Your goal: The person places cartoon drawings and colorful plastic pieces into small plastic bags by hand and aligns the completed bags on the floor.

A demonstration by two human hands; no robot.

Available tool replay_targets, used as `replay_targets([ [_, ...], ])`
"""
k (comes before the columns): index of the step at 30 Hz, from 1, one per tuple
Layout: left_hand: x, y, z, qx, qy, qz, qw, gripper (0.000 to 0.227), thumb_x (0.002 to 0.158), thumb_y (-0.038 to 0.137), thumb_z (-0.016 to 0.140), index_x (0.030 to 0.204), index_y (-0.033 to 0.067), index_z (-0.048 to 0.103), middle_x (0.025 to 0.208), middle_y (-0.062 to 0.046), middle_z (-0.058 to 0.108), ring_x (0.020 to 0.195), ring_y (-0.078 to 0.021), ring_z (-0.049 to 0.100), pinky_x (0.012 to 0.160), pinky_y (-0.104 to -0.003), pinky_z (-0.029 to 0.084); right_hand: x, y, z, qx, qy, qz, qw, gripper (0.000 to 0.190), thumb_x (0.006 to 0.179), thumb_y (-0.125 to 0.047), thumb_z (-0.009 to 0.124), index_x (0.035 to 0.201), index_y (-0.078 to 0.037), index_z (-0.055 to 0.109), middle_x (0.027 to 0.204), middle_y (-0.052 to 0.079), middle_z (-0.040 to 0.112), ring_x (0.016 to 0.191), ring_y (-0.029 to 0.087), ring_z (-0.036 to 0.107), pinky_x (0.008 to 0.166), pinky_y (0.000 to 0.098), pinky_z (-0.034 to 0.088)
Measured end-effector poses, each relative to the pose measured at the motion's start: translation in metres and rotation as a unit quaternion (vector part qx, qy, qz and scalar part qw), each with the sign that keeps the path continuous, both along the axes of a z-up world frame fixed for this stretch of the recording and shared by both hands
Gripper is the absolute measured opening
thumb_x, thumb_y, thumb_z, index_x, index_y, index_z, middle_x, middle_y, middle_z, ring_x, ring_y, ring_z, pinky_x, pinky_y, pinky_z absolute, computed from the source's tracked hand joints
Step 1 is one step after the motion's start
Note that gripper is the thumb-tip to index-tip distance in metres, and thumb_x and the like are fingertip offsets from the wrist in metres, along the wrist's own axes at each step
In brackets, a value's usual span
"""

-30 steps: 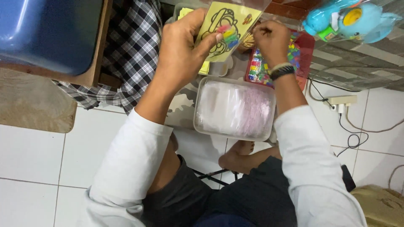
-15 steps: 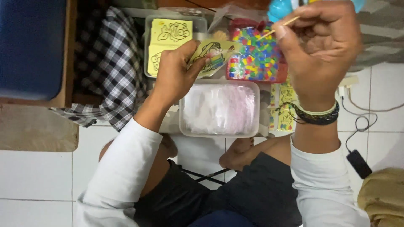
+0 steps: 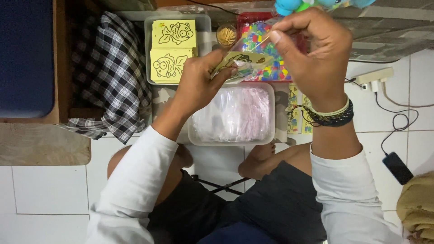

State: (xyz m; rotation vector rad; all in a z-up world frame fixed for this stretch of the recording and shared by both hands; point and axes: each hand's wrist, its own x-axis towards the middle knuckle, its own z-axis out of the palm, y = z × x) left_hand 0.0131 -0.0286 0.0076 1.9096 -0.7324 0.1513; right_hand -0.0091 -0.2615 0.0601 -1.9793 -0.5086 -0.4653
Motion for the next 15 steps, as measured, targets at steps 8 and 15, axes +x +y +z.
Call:
replay_targets([
  [8, 0.000, -0.001, -0.003, -0.001, 0.032, -0.006, 0.999, 0.019, 0.090, 0.000, 0.076, 0.108, -0.0036, 0.071, 0.080, -0.006, 0.071, 0.059, -0.0138, 0.053, 0.056, -0.028, 0.045, 0.003, -0.003, -0.001, -0.011, 0.025, 0.018, 0.999, 0.012, 0.105, 0.020, 0.074, 0.112, 0.013, 0.068, 0.099, 0.016, 0.065, 0.077, 0.016, 0.048, 0.073, 0.0273, 0.042],
  [15, -0.003, -0.001, -0.003, -0.041, 0.130, -0.019, 0.990, 0.016, 0.091, 0.000, 0.076, 0.106, 0.0004, 0.072, 0.084, -0.002, 0.070, 0.068, -0.0092, 0.057, 0.060, -0.024, 0.048, 0.007, 0.013, -0.002, -0.107, -0.044, 0.017, 0.993, 0.015, 0.091, 0.012, 0.085, 0.100, 0.007, 0.074, 0.124, 0.017, 0.055, 0.118, 0.030, 0.045, 0.106, 0.0420, 0.038],
])
